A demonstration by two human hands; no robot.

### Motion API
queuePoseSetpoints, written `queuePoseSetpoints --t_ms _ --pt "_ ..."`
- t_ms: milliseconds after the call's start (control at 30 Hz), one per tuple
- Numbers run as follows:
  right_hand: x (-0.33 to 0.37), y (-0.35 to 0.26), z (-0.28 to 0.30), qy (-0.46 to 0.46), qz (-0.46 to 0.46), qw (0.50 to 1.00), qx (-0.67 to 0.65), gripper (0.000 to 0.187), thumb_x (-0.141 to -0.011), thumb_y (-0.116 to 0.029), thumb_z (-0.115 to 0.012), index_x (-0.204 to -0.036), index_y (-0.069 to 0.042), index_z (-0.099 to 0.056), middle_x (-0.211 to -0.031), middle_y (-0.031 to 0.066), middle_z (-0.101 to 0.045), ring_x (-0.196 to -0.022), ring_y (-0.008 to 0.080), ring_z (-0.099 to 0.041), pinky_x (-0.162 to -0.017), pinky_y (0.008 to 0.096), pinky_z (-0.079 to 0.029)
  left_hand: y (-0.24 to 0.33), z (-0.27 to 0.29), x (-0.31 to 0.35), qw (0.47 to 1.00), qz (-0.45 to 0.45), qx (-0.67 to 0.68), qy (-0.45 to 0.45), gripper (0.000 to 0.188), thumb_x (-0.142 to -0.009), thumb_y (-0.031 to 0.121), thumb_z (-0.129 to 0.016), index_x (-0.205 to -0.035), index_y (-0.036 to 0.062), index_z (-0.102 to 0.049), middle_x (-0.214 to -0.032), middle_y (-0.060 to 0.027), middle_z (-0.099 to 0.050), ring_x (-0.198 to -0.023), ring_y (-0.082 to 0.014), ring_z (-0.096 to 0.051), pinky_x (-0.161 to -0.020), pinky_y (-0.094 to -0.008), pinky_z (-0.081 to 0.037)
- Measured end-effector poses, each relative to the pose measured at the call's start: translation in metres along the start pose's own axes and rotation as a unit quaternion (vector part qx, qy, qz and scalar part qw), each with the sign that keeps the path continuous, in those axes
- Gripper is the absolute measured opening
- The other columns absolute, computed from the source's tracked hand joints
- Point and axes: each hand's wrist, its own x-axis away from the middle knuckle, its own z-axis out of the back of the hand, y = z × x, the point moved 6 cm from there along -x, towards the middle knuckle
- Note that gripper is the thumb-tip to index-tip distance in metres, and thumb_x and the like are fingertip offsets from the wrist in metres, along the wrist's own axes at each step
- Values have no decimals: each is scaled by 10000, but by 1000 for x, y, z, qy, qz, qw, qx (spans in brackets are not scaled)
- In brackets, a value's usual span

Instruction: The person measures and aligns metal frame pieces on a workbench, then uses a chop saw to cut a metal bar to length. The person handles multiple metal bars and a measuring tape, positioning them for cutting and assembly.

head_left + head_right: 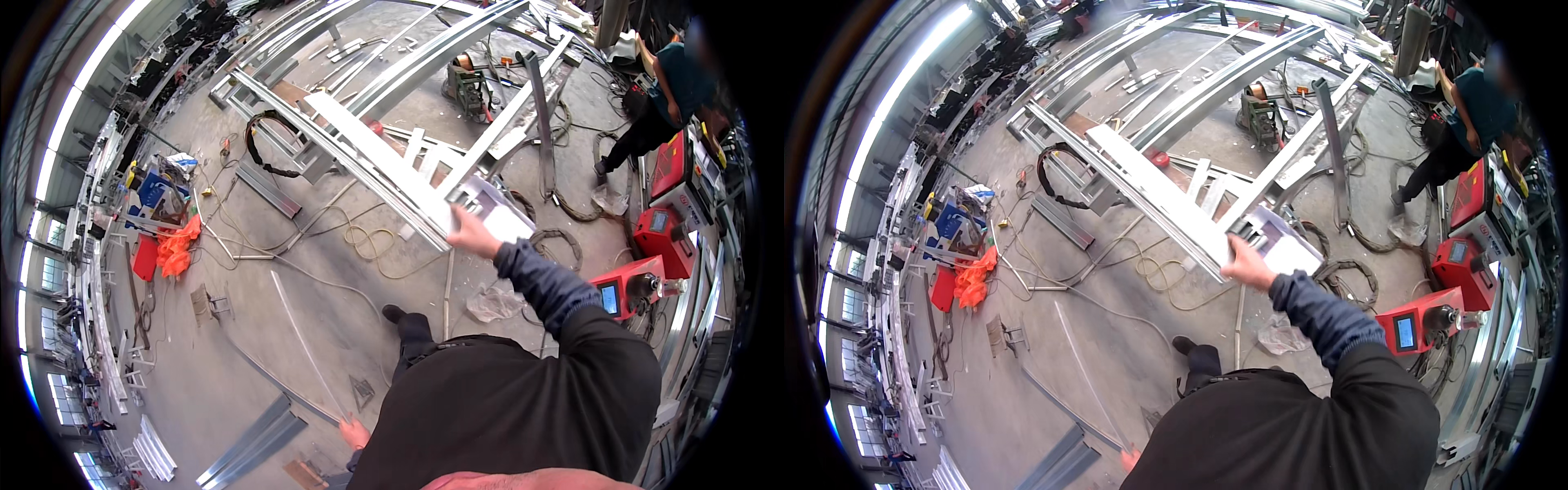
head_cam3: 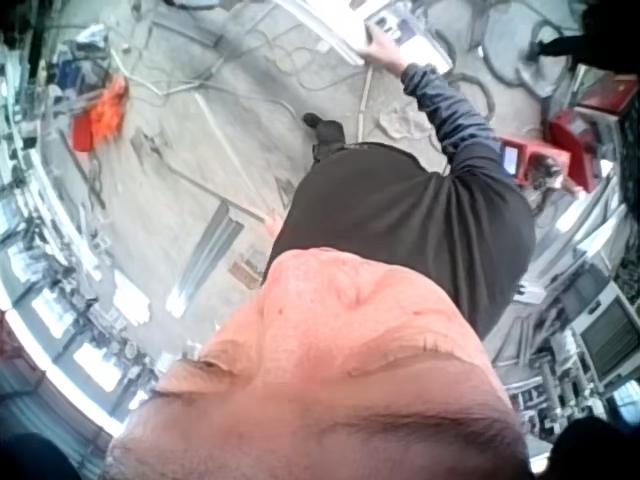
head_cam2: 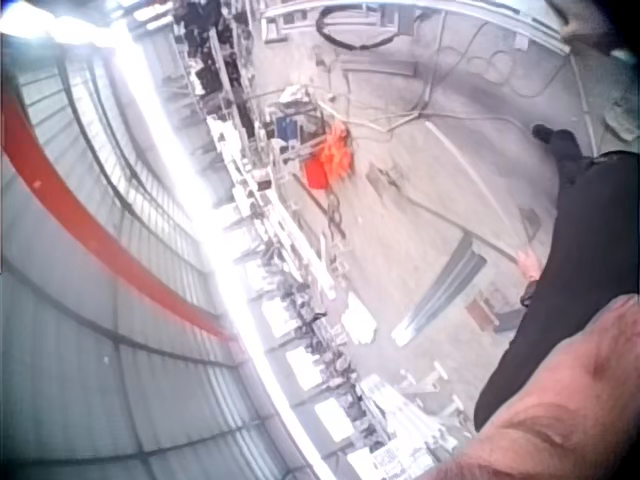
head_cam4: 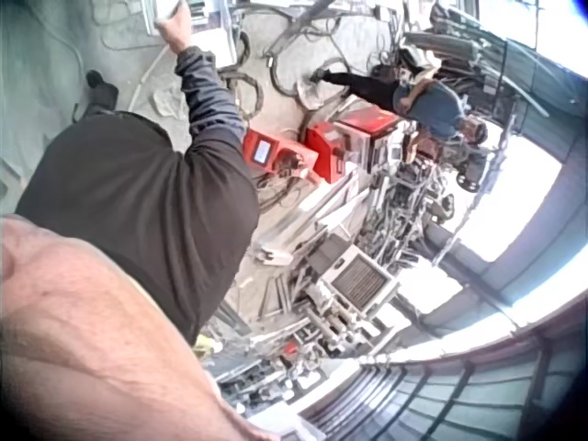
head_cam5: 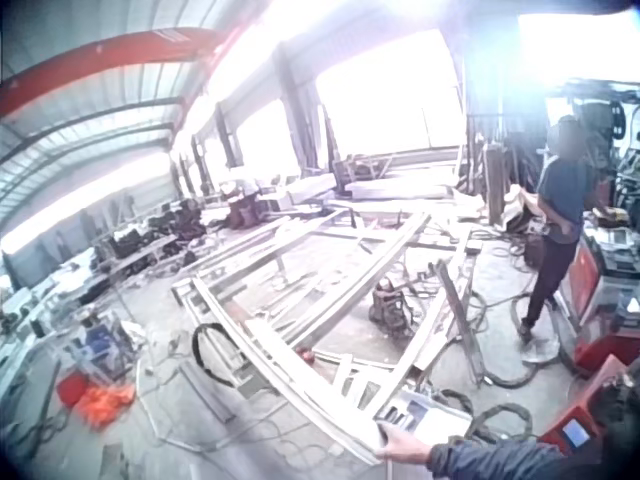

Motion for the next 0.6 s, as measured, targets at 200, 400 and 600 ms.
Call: queuePoseSetpoints --t_ms 200,400,600 --pt "-218 -20 -34 54 -76 980 175 785 -775 -234 -822 -1429 116 -563 -1287 289 -717 -1202 370 -706 -1052 415 -548 -32 -25 -141 993 -63 -19 -101 430 -901 193 -649 -1286 34 -754 -1064 -286 -687 -1046 -537 -649 -923 -601 -518" --pt "-329 16 -58 53 -198 930 306 768 -821 -312 -854 -1435 63 -584 -1348 297 -712 -1286 415 -694 -1107 455 -555 131 45 -292 981 -142 -59 -122 368 -941 126 -620 -1269 44 -764 -1160 -249 -686 -1103 -477 -664 -954 -556 -537" --pt "-404 53 -66 61 -209 900 377 913 -830 -385 -868 -1584 -58 -470 -1509 260 -613 -1403 449 -598 -1160 565 -499 268 72 -410 961 -204 26 -182 368 -957 115 -617 -1291 61 -762 -1167 -208 -705 -1104 -417 -689 -964 -498 -552"
